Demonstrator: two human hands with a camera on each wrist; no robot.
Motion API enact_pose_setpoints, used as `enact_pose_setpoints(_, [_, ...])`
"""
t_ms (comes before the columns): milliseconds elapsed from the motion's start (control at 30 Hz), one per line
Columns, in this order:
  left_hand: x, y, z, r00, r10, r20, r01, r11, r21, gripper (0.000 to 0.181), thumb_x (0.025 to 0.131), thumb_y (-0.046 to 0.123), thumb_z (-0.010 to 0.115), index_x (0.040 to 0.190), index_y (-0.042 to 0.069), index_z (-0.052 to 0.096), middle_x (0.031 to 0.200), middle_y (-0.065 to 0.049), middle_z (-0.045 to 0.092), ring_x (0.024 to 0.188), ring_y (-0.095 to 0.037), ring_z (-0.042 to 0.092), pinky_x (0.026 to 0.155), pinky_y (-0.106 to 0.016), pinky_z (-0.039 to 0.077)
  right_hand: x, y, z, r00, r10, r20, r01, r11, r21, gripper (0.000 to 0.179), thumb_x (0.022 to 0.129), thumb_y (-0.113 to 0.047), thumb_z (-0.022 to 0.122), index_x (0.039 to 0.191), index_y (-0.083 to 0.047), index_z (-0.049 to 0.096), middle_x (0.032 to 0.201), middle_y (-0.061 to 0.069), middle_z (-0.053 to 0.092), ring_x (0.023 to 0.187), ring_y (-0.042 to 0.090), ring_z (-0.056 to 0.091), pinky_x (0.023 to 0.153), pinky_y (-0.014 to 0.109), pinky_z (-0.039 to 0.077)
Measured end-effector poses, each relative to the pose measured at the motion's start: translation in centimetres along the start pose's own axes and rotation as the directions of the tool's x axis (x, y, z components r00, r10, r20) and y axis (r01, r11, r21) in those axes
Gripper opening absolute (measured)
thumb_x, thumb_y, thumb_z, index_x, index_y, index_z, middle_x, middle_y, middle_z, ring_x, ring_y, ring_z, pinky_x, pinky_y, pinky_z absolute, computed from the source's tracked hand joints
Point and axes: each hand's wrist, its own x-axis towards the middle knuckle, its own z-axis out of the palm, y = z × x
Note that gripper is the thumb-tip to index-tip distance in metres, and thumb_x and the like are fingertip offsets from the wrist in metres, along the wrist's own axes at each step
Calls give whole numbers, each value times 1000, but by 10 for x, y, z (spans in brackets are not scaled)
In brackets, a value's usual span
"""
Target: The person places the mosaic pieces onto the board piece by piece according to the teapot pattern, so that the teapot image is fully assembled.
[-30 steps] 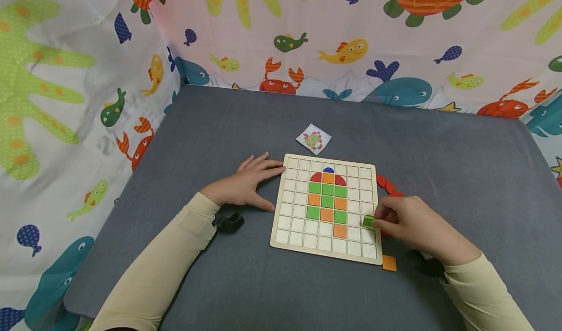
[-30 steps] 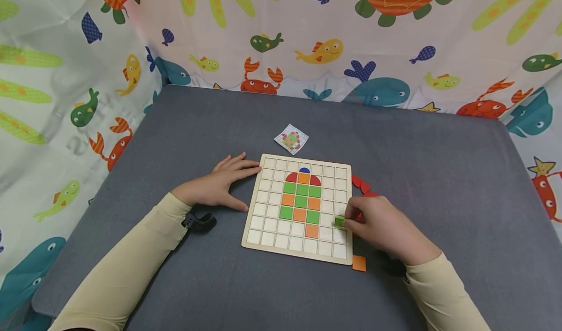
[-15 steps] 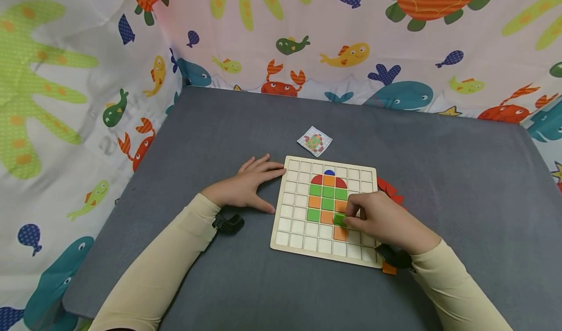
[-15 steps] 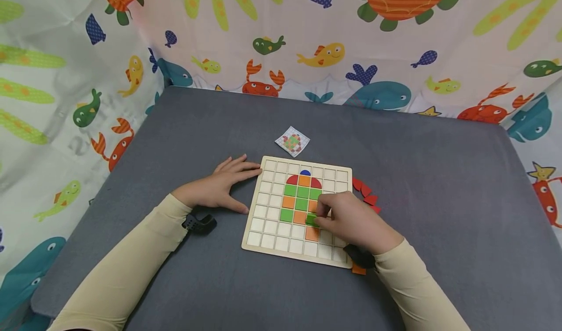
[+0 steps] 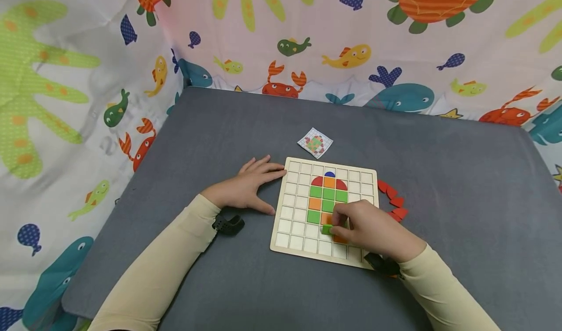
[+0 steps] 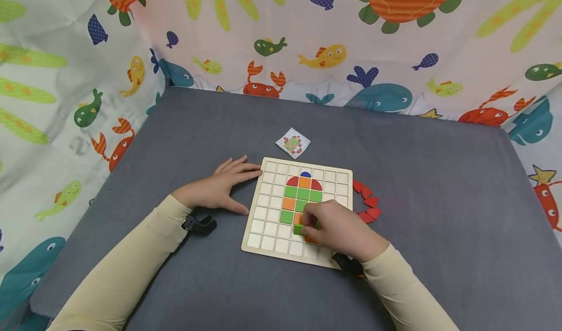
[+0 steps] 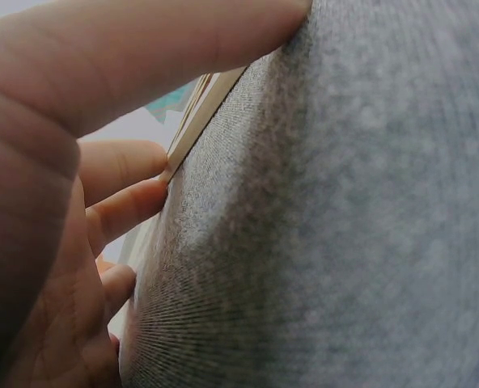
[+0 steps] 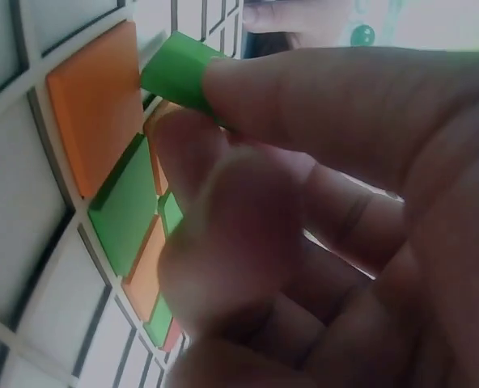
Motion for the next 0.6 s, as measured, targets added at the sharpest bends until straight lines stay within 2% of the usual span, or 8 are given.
enact_pose_setpoints(267, [-1, -1, 2, 1000, 3, 3, -3, 1000, -10, 106, 81, 49, 90, 167, 18, 34, 172, 1, 29, 164, -28, -1, 129, -56, -6, 0, -1, 10, 1000, -4, -1, 4, 1000, -4, 21, 92, -18, 80, 80, -27, 65, 69, -20, 59, 60, -1, 51, 57, 22, 46])
enact_pose_setpoints(600, [-2, 1, -1, 1000, 2, -5, -2, 1000, -15, 106, 81, 48, 90, 167, 18, 34, 172, 1, 29, 164, -29, 0, 129, -56, -6, 1, 0, 10, 1000, -5, -9, 4, 999, -51, 26, 90, -18, 82, 76, -29, 63, 68, -20, 57, 60, -1, 50, 55, 23, 44])
